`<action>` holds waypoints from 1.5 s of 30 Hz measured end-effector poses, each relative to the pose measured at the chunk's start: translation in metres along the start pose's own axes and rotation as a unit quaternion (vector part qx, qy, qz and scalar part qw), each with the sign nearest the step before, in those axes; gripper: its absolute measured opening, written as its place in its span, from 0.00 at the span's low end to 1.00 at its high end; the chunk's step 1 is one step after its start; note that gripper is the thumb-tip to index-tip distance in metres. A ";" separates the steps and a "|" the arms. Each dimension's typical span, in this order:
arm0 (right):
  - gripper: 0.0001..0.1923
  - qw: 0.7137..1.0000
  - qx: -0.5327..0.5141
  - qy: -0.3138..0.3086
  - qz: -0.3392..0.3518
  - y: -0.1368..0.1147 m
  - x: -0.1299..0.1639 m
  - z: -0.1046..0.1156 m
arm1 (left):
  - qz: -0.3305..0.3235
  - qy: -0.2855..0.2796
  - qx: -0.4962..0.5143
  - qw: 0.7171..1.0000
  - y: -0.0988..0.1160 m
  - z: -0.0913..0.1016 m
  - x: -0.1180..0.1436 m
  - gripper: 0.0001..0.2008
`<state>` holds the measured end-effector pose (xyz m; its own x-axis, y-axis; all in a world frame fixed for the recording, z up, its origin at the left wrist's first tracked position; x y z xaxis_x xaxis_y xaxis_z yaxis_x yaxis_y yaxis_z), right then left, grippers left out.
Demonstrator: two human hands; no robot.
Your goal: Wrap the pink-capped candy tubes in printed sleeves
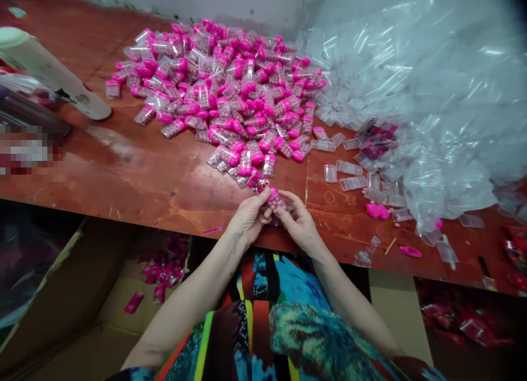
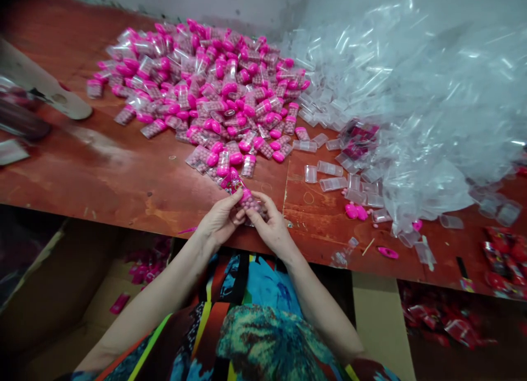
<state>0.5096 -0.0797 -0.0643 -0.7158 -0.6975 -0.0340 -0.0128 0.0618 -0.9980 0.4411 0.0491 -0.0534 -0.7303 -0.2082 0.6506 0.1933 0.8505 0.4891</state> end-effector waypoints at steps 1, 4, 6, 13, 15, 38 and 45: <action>0.31 1.000 -0.002 -0.013 -0.006 0.000 0.002 0.002 | -0.007 0.002 -0.004 1.000 0.002 0.001 0.001 0.26; 0.35 0.997 -0.047 -0.037 -0.047 0.005 0.007 0.003 | -0.022 -0.013 -0.034 0.999 0.006 0.001 0.004 0.27; 0.33 0.992 -0.093 -0.028 -0.075 0.010 0.008 0.001 | -0.026 -0.023 -0.055 0.998 0.005 0.002 0.004 0.27; 0.36 0.996 -0.050 -0.012 -0.074 0.016 0.003 -0.007 | -0.042 -0.014 -0.089 0.995 -0.002 0.011 0.000 0.27; 0.35 0.991 -0.082 -0.026 -0.099 0.015 0.003 -0.010 | -0.041 -0.022 -0.090 0.995 -0.002 0.012 -0.001 0.27; 0.31 0.984 0.025 -0.175 -0.033 0.002 -0.025 -0.028 | 0.004 -0.069 -0.082 0.994 -0.003 0.055 0.025 0.28; 0.16 0.904 0.413 -0.026 0.111 -0.030 -0.112 -0.005 | -0.020 0.144 0.016 0.989 0.058 0.121 0.052 0.28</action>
<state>0.5864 0.0003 -0.0301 -0.6029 -0.7673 -0.2187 0.6676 -0.3351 -0.6649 0.3353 0.1463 -0.0617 -0.5188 -0.3668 0.7722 0.1437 0.8530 0.5017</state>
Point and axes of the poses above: each hand's wrist, its own x-axis away from the middle knuckle, its own z-axis out of the back of the hand, y = z × x, the point moved 3 cm from there along -x, towards the middle knuckle, and after that the axes turned 9 degrees about z, right-handed, at the moved point
